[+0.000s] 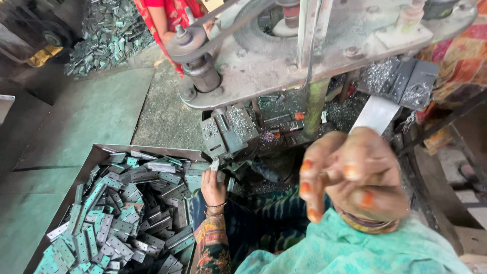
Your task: The person sits at a press machine and repeatedly picks up small metal brackets from a bin, places them into the machine, and operates the press to process them. The processed pieces are then removed and placed back into the bin.
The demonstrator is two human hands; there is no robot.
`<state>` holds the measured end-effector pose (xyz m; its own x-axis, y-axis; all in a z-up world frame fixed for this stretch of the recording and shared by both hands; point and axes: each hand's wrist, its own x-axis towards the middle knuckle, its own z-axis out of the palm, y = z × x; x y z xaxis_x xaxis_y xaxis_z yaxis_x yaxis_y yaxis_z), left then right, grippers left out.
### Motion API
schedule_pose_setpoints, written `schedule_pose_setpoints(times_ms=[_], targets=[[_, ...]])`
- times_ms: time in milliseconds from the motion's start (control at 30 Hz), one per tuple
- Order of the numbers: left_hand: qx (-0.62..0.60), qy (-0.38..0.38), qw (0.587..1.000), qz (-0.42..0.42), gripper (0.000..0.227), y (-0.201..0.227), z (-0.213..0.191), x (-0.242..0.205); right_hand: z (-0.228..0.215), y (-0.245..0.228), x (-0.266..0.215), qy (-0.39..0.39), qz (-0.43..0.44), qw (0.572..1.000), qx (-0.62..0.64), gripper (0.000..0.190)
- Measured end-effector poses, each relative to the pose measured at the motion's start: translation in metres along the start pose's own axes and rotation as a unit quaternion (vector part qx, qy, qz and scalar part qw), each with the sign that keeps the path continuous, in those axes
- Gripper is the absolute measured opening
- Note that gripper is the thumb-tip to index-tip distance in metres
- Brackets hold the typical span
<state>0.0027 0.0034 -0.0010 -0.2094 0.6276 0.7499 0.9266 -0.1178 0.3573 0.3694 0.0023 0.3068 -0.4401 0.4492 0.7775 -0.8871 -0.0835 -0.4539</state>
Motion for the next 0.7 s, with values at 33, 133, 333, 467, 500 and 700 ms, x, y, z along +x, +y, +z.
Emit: schedule_pose_setpoints(times_ms=[33, 133, 333, 467, 500, 700], targets=[[0.000, -0.003, 1.000, -0.001, 0.056, 0.000, 0.001, 0.001, -0.003, 0.011, -0.001, 0.023, 0.000, 0.999, -0.027, 0.017], [-0.002, 0.010, 1.000, 0.019, 0.057, 0.000, 0.004, 0.000, -0.024, 0.044, -0.020, 0.061, 0.077, 0.987, -0.125, 0.013], [-0.007, 0.007, 1.000, 0.012, 0.054, 0.003, 0.006, 0.003, -0.064, 0.123, -0.081, 0.121, 0.252, 0.899, -0.338, 0.023], [-0.023, 0.017, 0.999, 0.029, 0.059, 0.009, 0.003, 0.007, -0.062, 0.154, -0.123, 0.101, 0.333, 0.837, -0.423, 0.021], [-0.022, 0.016, 0.999, 0.034, 0.059, 0.010, 0.004, 0.012, -0.065, 0.158, -0.129, 0.096, 0.335, 0.824, -0.446, 0.021], [-0.020, -0.006, 0.999, 0.044, 0.057, 0.015, 0.006, 0.019, -0.097, 0.174, -0.173, 0.099, 0.287, 0.748, -0.590, 0.019]])
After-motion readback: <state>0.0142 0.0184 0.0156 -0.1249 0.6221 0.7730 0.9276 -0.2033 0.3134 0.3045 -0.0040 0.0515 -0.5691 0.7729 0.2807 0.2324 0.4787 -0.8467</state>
